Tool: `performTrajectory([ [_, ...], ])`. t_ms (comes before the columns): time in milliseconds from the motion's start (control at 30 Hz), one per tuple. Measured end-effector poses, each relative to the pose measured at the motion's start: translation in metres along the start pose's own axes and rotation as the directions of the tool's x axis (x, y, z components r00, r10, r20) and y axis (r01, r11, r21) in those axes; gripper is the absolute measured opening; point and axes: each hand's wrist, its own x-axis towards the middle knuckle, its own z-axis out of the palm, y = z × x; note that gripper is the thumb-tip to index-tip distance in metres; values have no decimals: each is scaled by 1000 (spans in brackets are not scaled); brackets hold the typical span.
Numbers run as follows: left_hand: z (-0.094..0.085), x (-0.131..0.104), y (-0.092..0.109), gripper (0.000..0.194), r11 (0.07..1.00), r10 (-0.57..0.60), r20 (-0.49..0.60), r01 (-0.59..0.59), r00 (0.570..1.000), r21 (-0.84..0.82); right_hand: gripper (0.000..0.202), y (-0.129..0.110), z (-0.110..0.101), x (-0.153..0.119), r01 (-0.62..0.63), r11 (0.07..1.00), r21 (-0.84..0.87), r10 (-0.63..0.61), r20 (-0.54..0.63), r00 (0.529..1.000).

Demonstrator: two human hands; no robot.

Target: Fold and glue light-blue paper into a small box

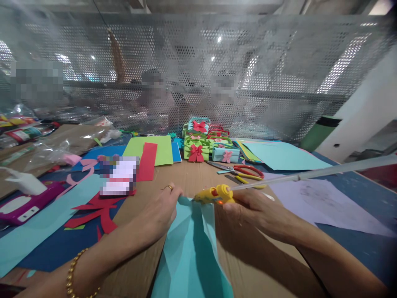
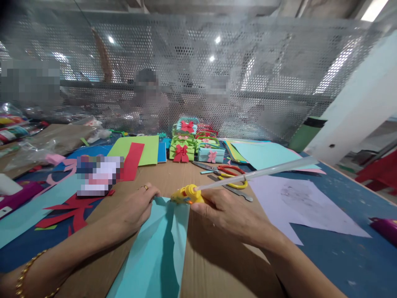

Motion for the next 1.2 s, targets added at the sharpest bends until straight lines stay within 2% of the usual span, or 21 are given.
performTrajectory([
  [133,-4,-2,3,18,1000,12,5,-12,1000,19,50,2,1,-1,5,1000,-13,-6,-7,1000],
  [267,-6,-2,7,12,997,-61,-21,62,998,40,49,2,0,-2,13,1000,28,-13,-2,1000],
  [400,-6,-1,11,12,993,-82,13,81,997,84,47,1,-3,-3,39,994,105,-40,8,999],
  [600,-5,1,13,7,981,-78,56,67,995,184,50,1,-8,-7,14,981,195,-9,-23,1000],
  [700,-4,-1,10,9,975,-51,49,39,998,219,52,3,-10,-9,-35,977,212,45,-42,998],
  [833,0,-3,9,14,972,47,1,-46,999,232,57,7,-10,-10,-64,986,156,81,-105,991],
  [1033,1,-5,12,27,973,87,11,-87,996,212,60,15,-11,-13,-35,964,263,74,-138,988],
  [1200,3,-4,10,29,972,119,-6,-115,993,204,59,14,-15,-17,-7,951,309,57,-153,987],
])
